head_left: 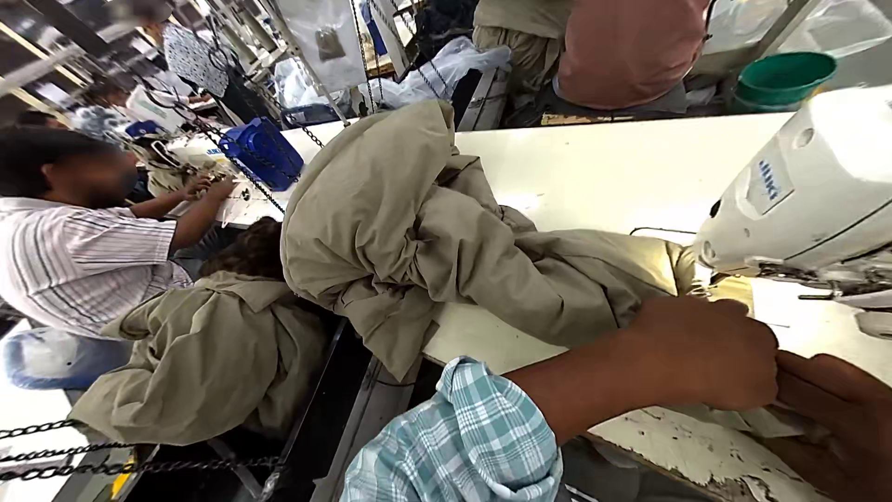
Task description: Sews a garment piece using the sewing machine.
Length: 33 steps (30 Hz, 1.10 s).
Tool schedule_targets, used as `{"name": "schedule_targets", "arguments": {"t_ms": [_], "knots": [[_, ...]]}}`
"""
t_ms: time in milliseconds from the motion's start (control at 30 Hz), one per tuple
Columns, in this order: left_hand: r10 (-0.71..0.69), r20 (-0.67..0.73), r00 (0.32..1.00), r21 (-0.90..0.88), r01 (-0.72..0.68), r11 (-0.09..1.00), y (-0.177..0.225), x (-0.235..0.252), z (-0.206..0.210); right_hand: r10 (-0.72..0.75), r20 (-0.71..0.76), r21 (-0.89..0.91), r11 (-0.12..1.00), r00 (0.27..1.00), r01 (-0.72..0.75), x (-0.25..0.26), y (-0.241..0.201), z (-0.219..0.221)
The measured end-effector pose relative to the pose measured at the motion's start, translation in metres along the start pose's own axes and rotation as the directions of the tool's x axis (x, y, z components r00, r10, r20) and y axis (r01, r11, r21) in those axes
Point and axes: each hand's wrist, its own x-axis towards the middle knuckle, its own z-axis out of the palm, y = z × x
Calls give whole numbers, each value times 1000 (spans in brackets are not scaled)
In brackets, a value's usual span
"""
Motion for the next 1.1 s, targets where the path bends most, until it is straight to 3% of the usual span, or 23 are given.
{"name": "schedule_targets", "arguments": {"t_ms": [133,300,633,833,1000,1100], "knots": [[-24,-42,999,-52,22,998,0,-1,1,7,-64,6,1000,998,-7,-1,-4,7],[-56,-66,996,-40,54,998,2,0,7,147,-82,135,982,986,-135,0,-33,5],[13,-132,991,7,-12,1000,1,3,24,179,-182,120,980,967,-159,-12,-22,20],[-96,-314,945,-197,34,980,-1,-19,35,187,-149,235,960,971,-149,-5,-28,9],[-105,-335,936,-242,22,970,-11,-32,27,217,-337,162,972,916,-170,-10,-25,29],[-99,-381,919,-189,27,982,-14,-22,30,241,-342,222,960,908,-172,-7,-28,25]]}}
